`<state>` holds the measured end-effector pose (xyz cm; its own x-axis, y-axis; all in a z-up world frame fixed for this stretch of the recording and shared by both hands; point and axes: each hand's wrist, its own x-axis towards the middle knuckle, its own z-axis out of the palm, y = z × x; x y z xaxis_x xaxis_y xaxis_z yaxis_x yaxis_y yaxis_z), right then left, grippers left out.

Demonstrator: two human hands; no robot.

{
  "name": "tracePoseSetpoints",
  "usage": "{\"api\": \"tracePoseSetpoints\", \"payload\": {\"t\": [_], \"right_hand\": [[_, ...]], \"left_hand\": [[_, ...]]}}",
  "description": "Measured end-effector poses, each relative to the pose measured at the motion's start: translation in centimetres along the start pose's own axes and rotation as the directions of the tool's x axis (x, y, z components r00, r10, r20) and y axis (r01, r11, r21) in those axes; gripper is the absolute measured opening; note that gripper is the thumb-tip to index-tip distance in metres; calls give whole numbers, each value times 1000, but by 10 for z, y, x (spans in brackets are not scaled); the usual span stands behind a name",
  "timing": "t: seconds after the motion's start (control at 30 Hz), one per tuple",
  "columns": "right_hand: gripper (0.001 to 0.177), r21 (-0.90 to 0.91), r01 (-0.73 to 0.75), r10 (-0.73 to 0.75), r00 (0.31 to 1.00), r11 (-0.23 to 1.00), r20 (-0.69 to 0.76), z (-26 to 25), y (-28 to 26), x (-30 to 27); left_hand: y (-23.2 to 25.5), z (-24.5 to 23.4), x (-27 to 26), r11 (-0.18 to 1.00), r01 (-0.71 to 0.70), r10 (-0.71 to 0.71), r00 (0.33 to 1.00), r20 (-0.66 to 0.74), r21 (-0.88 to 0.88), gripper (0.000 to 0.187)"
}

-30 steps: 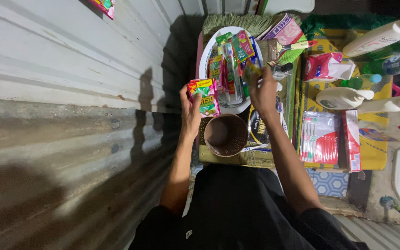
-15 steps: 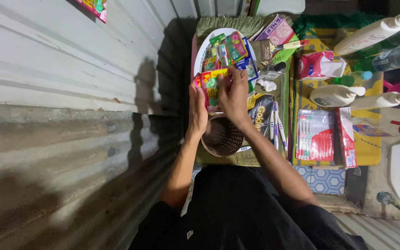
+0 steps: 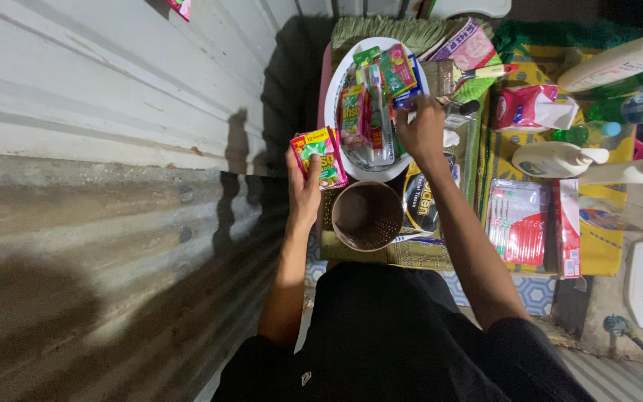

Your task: The person repeatedly picks up small packaged items and toothbrushes from a cluttered table, inspects them, and places them back in different positions. The activity involves handling multiple items one at a time without visible cleaning or wiping of surfaces.

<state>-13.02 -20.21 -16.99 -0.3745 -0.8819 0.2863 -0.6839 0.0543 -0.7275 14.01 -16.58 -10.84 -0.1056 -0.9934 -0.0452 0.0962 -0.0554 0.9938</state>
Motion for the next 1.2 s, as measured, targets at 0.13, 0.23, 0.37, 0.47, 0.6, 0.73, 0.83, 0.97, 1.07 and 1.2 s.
{"api": "tracePoseSetpoints", "payload": {"t": [0.13, 0.23, 0.37, 0.47, 0.6, 0.73, 0.83, 0.97, 1.07, 1.2], "right_hand": [[35, -183, 32, -37, 999, 983, -22, 24, 12, 31], [50, -300, 7, 12, 998, 954, 62, 25, 0, 56], [47, -376, -105, 162, 979, 921, 122, 6, -43, 64], [52, -403, -180, 327, 884, 897, 333, 6, -81, 56], [48, -432, -49, 263, 853, 901, 450, 27, -94, 42], [33, -249, -66, 154, 922, 966, 354, 45, -67, 28], [31, -99, -137, 163, 929, 986, 333, 55, -48, 19], [50, -246, -76, 161, 923, 966, 350, 69, -34, 15], [33, -195, -74, 137, 933, 978, 333, 79, -25, 18], [25, -93, -105, 128, 947, 990, 296, 72, -22, 11]], "left_hand": [[1, -1, 0, 999, 42, -42, 999, -17, -19, 53], [2, -1, -2, 998, 45, -46, 999, -11, -50, 53], [-2, -8, -4, 999, -23, 22, 999, -29, -30, 54], [-9, -13, 0, 998, 62, -65, 992, -110, -25, 53], [-14, -18, 4, 985, 167, -172, 976, -132, -47, 52], [-15, -23, 1, 993, 99, -107, 987, -118, -68, 51], [-16, -25, 0, 994, 94, -99, 989, -106, -57, 51], [-15, -27, -3, 998, 52, -54, 997, -54, -37, 49], [-11, -28, -6, 993, 44, -47, 998, -31, -108, 52], [-6, -29, -10, 983, 105, -110, 994, -27, -153, 53]]}}
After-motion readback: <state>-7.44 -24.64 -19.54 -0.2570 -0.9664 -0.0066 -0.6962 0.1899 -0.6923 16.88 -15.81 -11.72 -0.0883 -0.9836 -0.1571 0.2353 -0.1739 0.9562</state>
